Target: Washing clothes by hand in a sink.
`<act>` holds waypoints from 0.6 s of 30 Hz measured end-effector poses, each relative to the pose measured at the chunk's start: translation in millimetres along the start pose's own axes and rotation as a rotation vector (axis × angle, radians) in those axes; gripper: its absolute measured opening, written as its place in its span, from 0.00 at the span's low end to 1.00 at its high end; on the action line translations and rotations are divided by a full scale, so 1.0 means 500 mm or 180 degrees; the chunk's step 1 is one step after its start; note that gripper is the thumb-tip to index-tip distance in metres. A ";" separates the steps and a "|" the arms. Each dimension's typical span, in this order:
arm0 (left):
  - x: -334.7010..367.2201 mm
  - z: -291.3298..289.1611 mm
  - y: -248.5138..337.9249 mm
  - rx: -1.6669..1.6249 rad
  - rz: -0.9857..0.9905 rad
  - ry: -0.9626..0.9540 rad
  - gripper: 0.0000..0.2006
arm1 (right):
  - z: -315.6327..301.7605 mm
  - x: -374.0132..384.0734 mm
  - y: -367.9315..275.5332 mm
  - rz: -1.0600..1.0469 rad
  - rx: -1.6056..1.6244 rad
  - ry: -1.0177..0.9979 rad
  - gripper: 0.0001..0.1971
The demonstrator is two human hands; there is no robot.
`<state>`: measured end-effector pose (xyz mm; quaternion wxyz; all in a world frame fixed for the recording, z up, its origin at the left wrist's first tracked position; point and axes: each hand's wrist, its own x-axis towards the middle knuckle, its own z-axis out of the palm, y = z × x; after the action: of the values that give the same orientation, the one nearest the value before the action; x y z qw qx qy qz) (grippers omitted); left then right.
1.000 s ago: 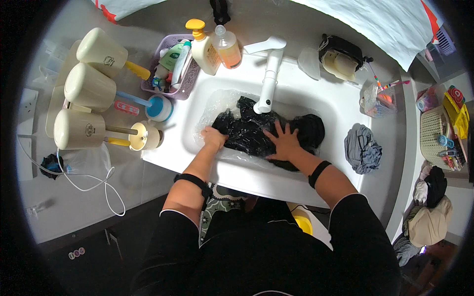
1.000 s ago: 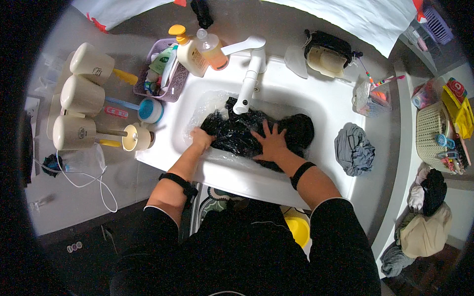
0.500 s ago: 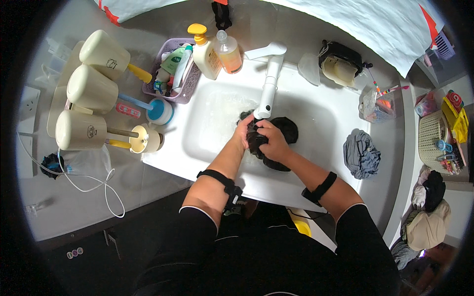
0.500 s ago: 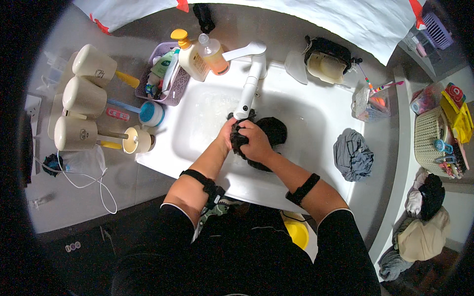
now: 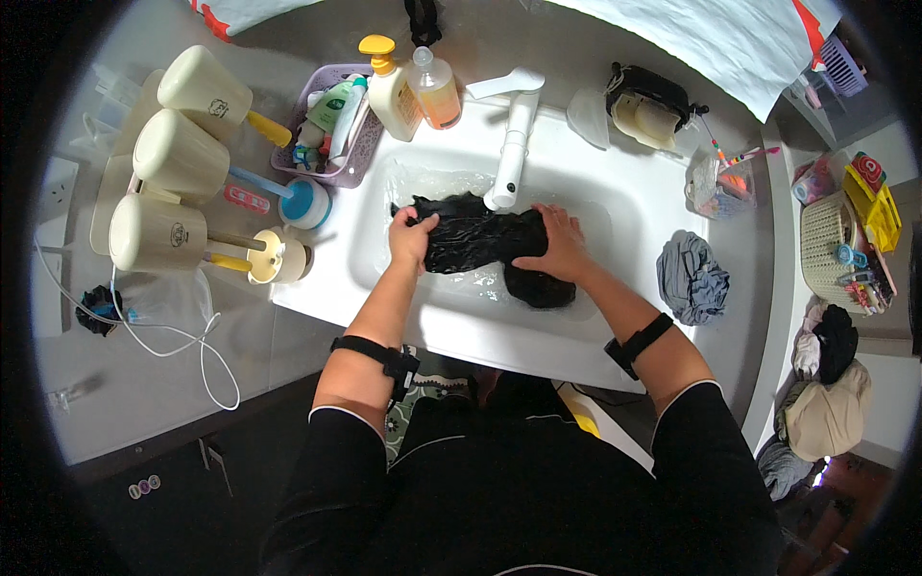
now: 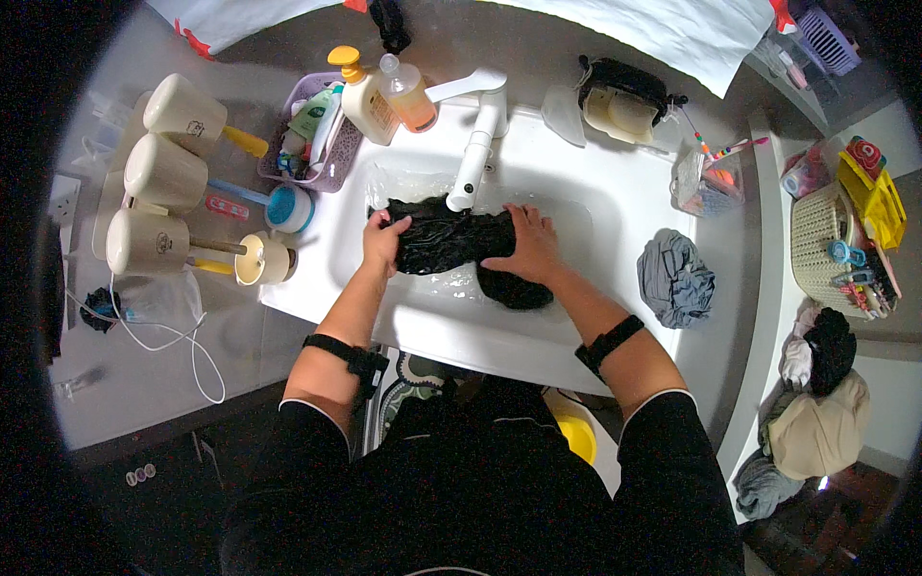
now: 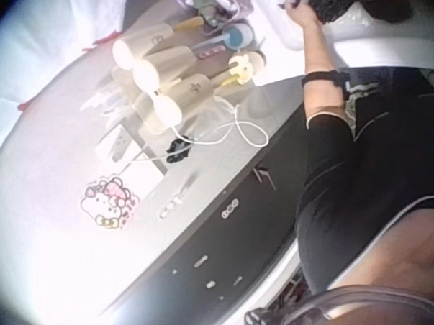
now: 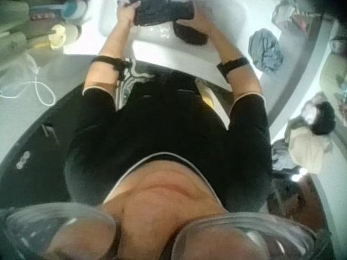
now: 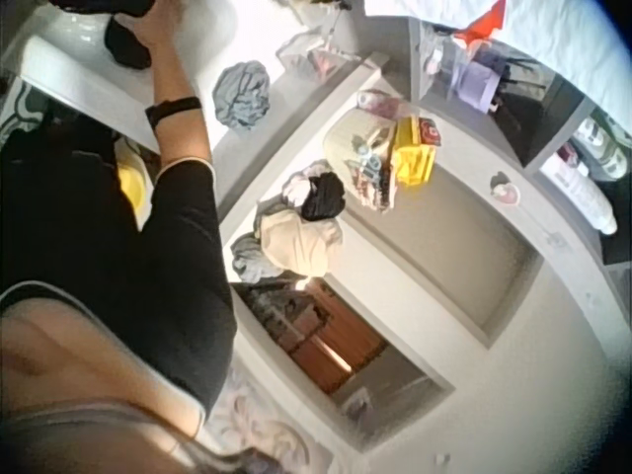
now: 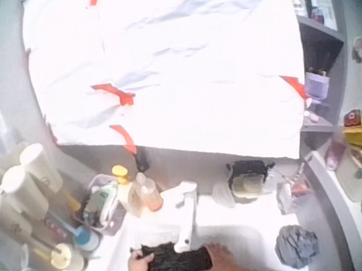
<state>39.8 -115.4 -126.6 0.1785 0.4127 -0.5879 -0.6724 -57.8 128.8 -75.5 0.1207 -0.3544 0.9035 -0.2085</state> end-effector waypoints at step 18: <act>-0.043 -0.090 -0.066 0.2579 0.0888 -0.0409 0.10 | 0.166 0.052 0.100 0.2229 0.2764 -0.0781 0.32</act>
<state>95.2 -120.5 -148.5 0.0543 0.3234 -0.8645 -0.3811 -75.8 119.6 -173.6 0.4211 0.0266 0.7780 -0.4655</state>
